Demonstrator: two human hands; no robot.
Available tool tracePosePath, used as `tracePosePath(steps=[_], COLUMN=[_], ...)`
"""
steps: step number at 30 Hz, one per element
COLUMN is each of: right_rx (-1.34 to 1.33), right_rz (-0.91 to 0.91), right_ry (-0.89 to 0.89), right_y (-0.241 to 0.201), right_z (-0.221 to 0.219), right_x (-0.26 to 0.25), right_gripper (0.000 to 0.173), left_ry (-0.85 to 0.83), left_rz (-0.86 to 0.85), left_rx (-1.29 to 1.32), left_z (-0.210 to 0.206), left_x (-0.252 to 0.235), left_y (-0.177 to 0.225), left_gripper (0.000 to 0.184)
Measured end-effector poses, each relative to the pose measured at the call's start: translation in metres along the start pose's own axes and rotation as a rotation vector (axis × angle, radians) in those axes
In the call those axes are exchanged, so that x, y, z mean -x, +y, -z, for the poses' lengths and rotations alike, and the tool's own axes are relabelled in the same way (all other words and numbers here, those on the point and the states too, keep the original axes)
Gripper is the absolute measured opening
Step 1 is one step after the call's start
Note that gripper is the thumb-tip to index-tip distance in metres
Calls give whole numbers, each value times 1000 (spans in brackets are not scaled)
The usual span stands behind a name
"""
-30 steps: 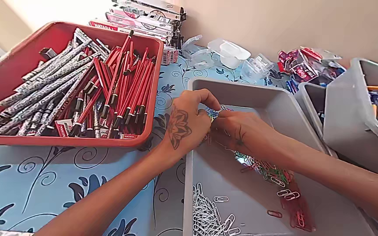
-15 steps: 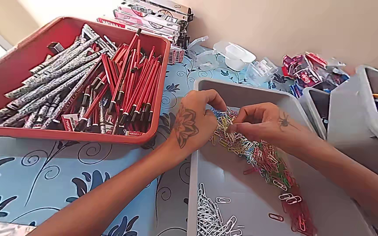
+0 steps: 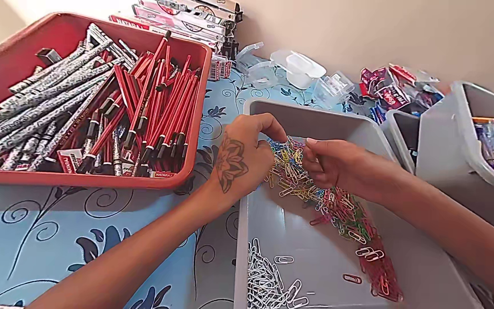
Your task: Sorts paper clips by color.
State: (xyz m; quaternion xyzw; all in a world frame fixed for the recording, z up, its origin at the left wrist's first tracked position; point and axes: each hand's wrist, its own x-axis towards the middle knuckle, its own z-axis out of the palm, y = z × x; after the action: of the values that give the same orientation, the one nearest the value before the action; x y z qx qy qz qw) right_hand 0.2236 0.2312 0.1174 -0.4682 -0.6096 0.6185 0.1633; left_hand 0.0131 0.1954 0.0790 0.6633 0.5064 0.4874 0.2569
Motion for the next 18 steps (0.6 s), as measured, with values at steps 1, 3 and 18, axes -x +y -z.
tracePosePath(steps=[1,3,18], right_rx=[50,327,1012], right_rz=[10,144,617], right_ry=[-28,-23,-112], right_y=[1,6,23], right_z=[-1,-3,-18], right_x=[0,1,9], right_gripper=[44,41,19], left_ry=[4,-3,-36], left_rz=[6,12,-22], left_rx=[-3,-4,-26], left_z=[-1,0,2], left_x=[-2,-1,3], left_y=[0,0,3], left_gripper=[32,32,29])
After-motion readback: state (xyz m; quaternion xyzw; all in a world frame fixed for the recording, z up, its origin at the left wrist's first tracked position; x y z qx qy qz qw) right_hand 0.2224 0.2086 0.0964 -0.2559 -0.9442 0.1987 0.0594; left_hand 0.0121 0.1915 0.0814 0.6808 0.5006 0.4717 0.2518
